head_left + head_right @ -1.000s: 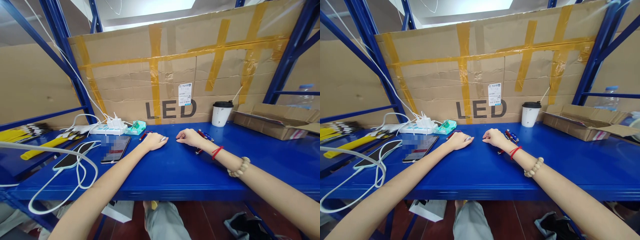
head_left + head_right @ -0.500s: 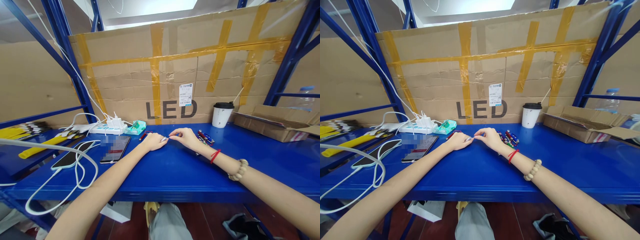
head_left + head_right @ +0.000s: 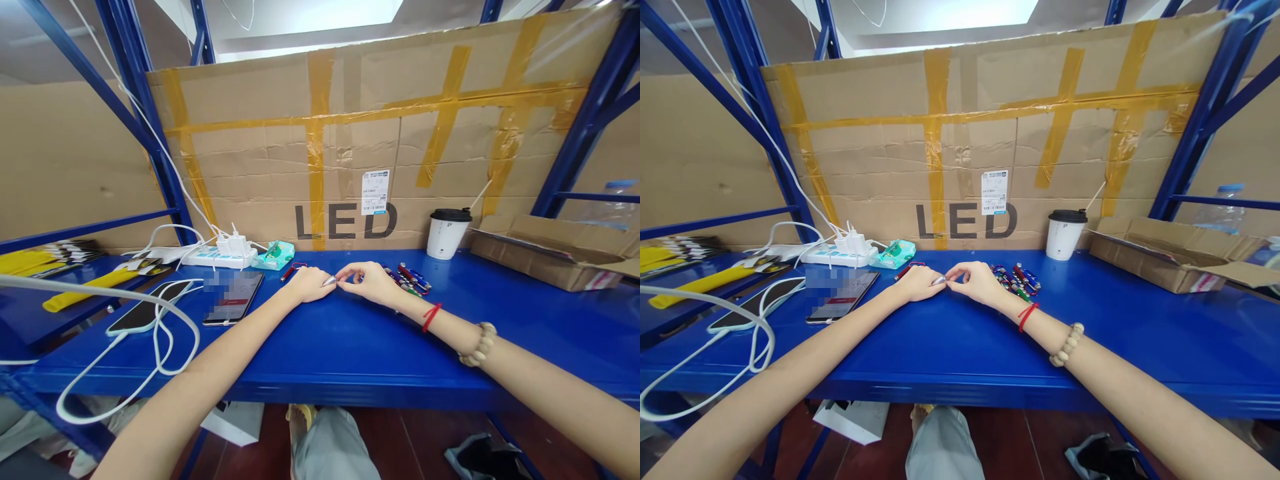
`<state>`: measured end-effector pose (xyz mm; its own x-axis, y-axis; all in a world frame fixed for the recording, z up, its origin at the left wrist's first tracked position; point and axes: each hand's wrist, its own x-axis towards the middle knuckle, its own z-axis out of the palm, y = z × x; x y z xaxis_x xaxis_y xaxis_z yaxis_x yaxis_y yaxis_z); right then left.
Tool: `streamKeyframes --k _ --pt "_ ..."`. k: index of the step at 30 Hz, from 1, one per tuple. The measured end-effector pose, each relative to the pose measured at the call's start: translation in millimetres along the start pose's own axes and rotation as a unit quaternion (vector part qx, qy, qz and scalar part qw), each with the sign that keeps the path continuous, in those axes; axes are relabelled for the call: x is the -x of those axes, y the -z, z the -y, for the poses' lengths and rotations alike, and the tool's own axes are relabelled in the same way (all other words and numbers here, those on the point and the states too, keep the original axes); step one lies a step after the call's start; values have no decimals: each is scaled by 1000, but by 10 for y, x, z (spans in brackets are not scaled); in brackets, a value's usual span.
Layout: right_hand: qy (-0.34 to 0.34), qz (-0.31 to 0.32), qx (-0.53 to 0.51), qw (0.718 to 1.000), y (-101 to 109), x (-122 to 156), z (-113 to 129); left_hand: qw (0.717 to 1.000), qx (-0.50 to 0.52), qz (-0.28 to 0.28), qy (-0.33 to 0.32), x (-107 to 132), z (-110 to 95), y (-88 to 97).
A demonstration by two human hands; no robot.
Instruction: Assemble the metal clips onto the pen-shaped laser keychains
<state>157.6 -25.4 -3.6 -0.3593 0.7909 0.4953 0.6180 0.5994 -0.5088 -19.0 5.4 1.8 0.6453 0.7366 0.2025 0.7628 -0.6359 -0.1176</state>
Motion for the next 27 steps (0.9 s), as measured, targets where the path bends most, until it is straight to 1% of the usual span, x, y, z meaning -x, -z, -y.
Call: streamKeyframes --k 4,8,14,21,27 --pt "16 2 16 1000 -23 1 -43 1000 -14 9 3 2 -16 18" --pt "13 0 26 1000 -28 -8 -69 1000 -20 10 7 2 -20 25" --pt "0 -37 21 999 -9 -14 -49 1000 -7 -3 9 9 -16 14" --pt "14 -81 1 997 4 -12 -21 1000 -5 -2 18 5 -24 11" --pt "37 -89 -26 995 -9 -5 -10 1000 8 -2 23 -8 -11 -13"
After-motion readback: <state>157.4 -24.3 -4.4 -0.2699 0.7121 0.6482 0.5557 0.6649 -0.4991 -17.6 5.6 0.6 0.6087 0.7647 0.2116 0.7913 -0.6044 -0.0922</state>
